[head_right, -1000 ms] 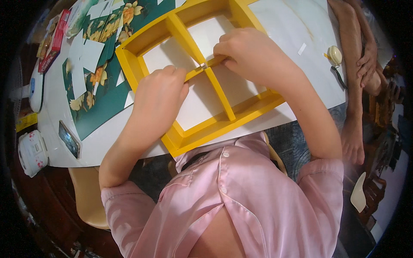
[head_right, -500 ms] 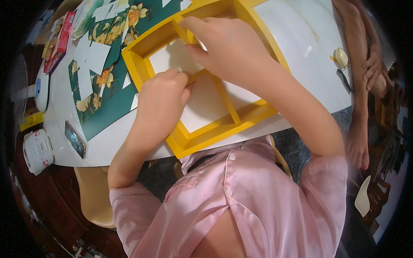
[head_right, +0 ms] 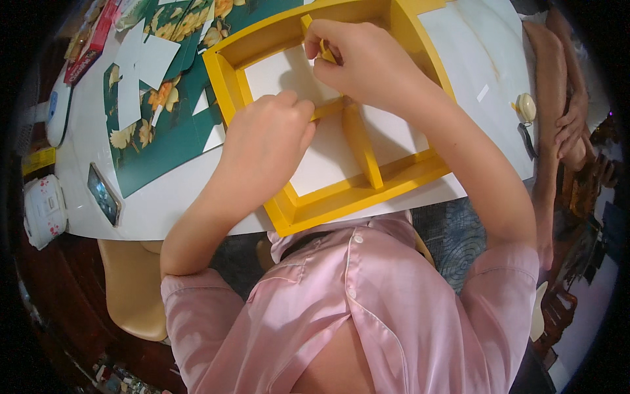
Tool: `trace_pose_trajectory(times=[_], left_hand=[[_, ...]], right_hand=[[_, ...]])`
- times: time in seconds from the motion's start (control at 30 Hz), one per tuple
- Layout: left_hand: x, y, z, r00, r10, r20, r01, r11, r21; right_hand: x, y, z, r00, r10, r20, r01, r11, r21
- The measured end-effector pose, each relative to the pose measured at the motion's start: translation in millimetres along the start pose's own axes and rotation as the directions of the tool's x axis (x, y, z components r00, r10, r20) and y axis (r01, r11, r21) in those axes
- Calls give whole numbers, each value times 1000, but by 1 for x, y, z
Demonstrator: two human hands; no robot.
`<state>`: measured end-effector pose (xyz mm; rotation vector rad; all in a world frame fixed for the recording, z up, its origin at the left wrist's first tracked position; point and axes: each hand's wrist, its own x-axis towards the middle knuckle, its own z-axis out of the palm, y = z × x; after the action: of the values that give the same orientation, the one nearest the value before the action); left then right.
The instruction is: The person assembles a yellow box by hand by folding and interlocking cardboard pieces to create internal dividers within the box.
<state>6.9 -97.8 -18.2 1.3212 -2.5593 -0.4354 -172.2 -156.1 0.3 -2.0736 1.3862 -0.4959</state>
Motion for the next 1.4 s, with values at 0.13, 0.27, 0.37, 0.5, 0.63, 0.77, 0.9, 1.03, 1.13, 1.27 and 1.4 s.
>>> trace_pose_trajectory(times=[0.13,0.27,0.37,0.5,0.63,0.77,0.9,1.03,1.13,1.27,1.4], left_hand=[[0,-2,1,1000,-10,-17,9,999,-49],[0,-3,3,999,6,-34,-8,998,-57],[0,-3,2,999,8,-52,-11,999,-49],[-1,-1,3,998,10,-62,-13,999,-44],[-1,1,1,999,19,-50,-22,997,-68],[-1,3,-3,1000,-31,2,31,997,-75],[-1,6,-4,998,-56,28,58,995,-75],[-1,7,-7,998,-60,7,60,992,-113],[-1,7,-10,999,-54,7,54,986,-157],[-1,9,-11,999,-32,-6,30,989,-147],[-2,4,-5,993,61,-96,-70,994,-89]], right_hand=[[-2,5,2,999,33,2,-33,998,53],[-2,4,3,996,-75,-50,71,995,-63],[-2,1,0,996,-81,-36,79,994,-72],[-1,3,-4,997,-81,-7,80,994,-69],[-3,3,-5,999,-48,-16,47,997,-53],[-8,9,-7,998,-50,-37,50,999,-4],[-12,8,-8,999,14,-47,-10,996,88],[-14,7,-12,998,54,-37,-49,991,123],[-14,7,-11,997,48,-60,-41,992,117],[-11,7,-8,999,27,-42,-23,996,86],[-8,6,-4,999,-18,-44,18,1000,1]])
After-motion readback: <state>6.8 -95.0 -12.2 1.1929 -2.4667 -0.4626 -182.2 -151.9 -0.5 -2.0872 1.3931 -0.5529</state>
